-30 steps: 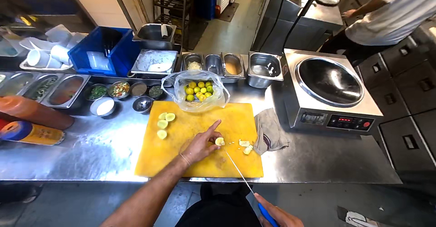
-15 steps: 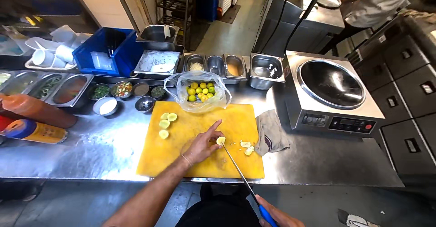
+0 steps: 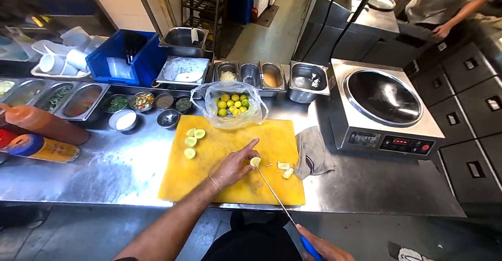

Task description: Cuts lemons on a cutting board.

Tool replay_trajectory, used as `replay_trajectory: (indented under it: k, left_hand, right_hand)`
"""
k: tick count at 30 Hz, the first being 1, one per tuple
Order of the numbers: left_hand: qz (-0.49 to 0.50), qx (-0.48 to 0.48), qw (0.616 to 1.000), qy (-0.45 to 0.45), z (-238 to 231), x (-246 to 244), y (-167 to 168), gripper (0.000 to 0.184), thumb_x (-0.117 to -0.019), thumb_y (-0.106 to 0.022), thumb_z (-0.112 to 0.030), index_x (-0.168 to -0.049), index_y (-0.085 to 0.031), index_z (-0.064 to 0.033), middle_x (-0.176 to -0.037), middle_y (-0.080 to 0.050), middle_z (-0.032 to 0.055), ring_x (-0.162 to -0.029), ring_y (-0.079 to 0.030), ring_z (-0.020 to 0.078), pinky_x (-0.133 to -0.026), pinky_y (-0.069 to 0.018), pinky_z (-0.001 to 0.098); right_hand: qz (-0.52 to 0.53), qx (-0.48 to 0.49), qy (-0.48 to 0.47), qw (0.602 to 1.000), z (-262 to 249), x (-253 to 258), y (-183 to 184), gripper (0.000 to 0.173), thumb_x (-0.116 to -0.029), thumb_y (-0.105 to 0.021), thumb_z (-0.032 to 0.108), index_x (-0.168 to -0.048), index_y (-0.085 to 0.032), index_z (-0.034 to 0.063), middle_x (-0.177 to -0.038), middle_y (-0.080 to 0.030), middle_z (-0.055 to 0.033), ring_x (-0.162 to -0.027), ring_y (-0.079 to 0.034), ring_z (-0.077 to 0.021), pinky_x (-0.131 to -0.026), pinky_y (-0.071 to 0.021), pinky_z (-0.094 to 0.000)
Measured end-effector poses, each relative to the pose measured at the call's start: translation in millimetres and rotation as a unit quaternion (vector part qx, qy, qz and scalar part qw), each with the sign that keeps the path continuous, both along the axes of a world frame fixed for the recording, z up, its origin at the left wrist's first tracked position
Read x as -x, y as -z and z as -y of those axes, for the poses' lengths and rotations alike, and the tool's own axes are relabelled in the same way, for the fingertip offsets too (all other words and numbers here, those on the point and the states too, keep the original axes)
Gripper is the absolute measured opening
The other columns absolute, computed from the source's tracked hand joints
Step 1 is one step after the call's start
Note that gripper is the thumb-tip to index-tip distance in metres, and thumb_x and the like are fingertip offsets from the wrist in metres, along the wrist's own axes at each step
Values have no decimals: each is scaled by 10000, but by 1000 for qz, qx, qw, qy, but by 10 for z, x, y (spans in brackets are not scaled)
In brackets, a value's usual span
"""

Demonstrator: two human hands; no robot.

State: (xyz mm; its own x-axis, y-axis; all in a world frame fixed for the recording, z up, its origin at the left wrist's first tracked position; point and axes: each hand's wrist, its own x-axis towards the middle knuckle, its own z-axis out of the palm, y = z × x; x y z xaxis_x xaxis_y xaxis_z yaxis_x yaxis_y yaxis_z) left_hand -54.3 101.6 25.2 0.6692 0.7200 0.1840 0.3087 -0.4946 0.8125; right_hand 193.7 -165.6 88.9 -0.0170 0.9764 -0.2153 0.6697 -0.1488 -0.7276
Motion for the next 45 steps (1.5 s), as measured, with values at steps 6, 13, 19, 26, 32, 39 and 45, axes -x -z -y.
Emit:
replay_trajectory:
  k: [6,13,19,26,32,39,45]
  left_hand:
    - [-11,-12,1000,12,-5,4,-10,823,-915,-742,-28,-1607,-306,-123,-1234,-711,13,-1091,-696,137,-1006,-566,357]
    - [-15,-46,998,33,1,-7,-48,780,-917,-724,1,-1592,-349,-105,-1249,-708,38,-1150,-679,172,-1051,-538,389]
    - [-11,-66,997,36,-6,-13,-20,774,-907,-734,1,-1581,-367,-96,-1239,-714,30,-1146,-679,167,-1054,-534,378]
    - [-4,-49,998,49,15,-28,-58,806,-901,-743,8,-1593,-349,-116,-1236,-711,17,-1121,-687,144,-1032,-550,352]
    - [-24,-89,995,41,-31,2,8,777,-911,-742,-24,-1586,-371,-128,-1248,-708,20,-1143,-674,175,-1053,-528,376]
    - [-45,-32,998,-37,-42,49,92,712,-928,-765,-177,-1553,-425,-130,-1228,-685,50,-1143,-660,167,-1044,-537,395]
    - [-110,-60,991,-53,172,96,134,589,-929,-746,-216,-1478,-548,-144,-1285,-678,64,-1224,-626,203,-1071,-507,405]
  right_hand:
    - [18,-3,9,1000,-6,-18,-12,447,-969,-665,176,-1415,-647,156,-1001,-755,-147,-801,-723,-248,-745,-606,-436]
    - [18,9,-1,1000,6,-79,-36,455,-968,-669,177,-1422,-642,179,-1019,-755,-140,-813,-724,-243,-752,-608,-433]
    - [11,8,-14,1000,29,-173,-81,454,-974,-665,176,-1427,-638,176,-1030,-753,-153,-824,-724,-251,-764,-605,-438]
    - [14,1,-15,1000,10,-191,-52,452,-965,-670,182,-1417,-649,192,-976,-747,-139,-782,-707,-238,-722,-598,-423]
    - [28,21,-40,999,46,-293,-105,444,-977,-669,208,-1420,-645,197,-1021,-749,-156,-843,-723,-280,-772,-598,-476]
    - [19,21,2,1000,63,-219,-43,469,-978,-652,151,-1445,-612,130,-1079,-759,-151,-848,-741,-253,-799,-612,-457]
    - [-25,58,24,998,65,-166,56,502,-997,-640,179,-1487,-557,111,-1093,-758,-142,-779,-739,-240,-750,-619,-473]
